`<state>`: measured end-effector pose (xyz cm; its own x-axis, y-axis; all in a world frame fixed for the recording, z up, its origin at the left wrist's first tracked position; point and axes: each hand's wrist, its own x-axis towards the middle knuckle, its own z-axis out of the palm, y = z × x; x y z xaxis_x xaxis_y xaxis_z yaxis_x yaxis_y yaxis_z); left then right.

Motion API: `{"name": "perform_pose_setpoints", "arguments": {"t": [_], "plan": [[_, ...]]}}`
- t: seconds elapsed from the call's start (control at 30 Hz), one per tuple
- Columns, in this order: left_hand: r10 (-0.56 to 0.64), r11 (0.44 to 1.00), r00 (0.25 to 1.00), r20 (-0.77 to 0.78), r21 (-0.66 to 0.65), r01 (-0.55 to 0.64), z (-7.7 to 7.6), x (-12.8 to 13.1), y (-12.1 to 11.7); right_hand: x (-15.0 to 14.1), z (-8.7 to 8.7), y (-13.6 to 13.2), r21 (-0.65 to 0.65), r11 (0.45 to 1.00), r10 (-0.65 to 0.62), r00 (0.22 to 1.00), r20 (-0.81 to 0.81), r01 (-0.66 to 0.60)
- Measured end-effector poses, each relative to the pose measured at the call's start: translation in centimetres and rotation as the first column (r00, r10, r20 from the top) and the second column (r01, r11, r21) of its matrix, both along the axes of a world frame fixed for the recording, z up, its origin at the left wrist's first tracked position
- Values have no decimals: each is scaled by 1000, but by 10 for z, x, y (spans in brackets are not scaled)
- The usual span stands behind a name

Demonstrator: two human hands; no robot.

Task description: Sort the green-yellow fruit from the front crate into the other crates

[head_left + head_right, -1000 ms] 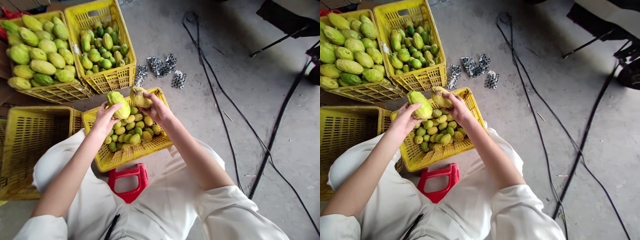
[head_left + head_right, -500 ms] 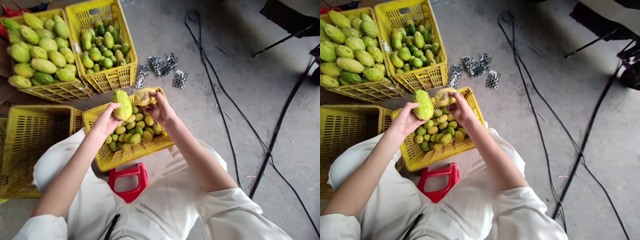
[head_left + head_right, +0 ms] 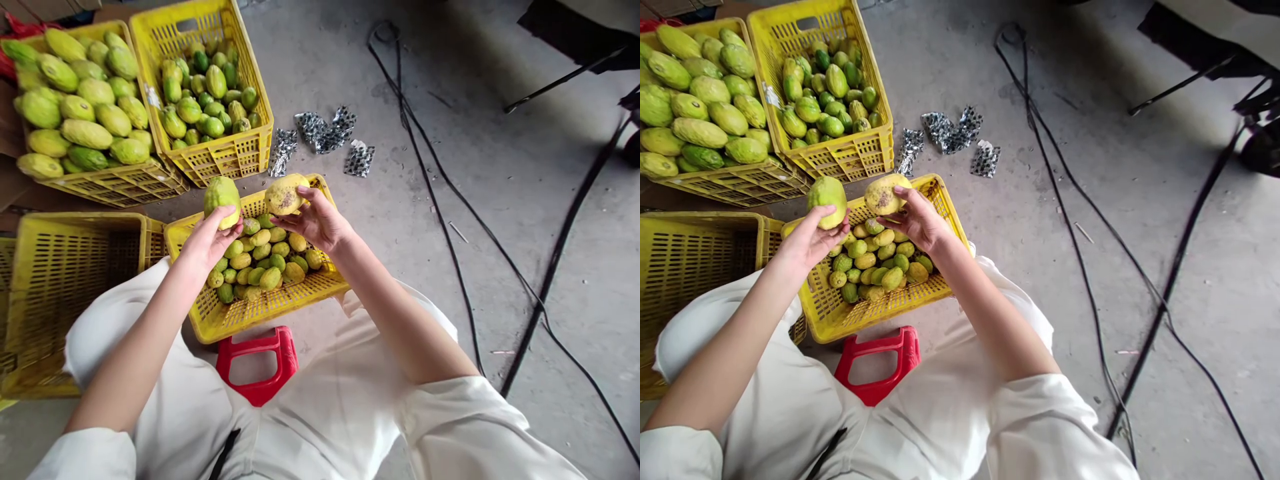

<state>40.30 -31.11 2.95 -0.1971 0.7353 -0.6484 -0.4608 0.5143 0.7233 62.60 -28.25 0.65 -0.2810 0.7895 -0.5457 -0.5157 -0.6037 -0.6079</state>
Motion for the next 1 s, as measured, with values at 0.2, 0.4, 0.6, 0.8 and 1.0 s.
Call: {"name": "perform_pose_setpoints", "arguments": {"t": [0.2,0.4,0.6,0.8,1.0], "plan": [[-35,968,970,-242,233,93,0,0,3,0,3,0,30,999,-13,1000,25,12],[56,918,978,-201,395,29,13,3,6,0,9,1,65,998,3,999,44,-6],[17,940,995,-94,342,16,24,0,3,0,17,-1,11,1000,0,1000,20,0],[-2,956,999,-48,294,16,22,1,0,-6,24,0,-44,999,-23,1000,3,24],[52,984,997,56,170,-60,19,0,1,-9,27,2,-40,999,-33,999,-4,33]]}}
